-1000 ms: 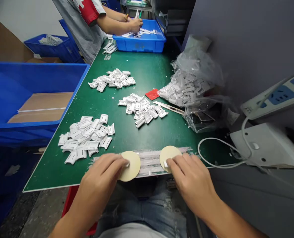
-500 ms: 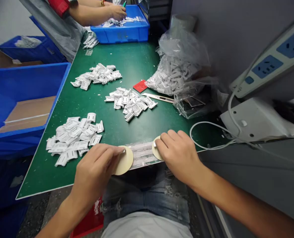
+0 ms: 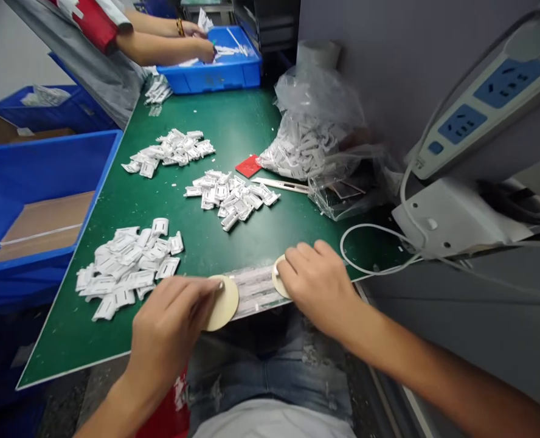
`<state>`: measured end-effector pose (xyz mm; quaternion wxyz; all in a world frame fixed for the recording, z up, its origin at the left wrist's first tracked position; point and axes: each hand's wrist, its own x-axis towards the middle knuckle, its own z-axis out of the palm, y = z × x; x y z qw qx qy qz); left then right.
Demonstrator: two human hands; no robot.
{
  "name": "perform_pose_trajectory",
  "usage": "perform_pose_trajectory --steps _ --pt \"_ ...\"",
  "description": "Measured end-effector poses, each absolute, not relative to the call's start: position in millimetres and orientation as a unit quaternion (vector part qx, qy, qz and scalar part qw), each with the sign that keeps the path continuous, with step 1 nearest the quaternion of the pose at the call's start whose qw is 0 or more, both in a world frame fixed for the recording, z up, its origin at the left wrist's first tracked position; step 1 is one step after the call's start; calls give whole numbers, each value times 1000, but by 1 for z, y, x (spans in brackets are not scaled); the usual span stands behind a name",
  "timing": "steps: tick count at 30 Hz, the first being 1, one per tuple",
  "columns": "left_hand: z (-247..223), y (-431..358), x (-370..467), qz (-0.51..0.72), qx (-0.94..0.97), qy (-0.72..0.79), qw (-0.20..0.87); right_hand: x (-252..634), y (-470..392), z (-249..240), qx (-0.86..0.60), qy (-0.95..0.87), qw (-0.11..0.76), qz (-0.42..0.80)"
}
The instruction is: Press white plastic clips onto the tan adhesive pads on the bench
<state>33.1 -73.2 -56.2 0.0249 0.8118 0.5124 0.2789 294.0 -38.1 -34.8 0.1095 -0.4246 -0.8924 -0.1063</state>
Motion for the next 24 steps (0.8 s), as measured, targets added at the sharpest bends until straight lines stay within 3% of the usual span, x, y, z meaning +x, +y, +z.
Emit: perform_pose_trajectory --steps 24 --pt "-46 -74 37 262 790 550 74 295 -34 -33 -441 -889 104 -70"
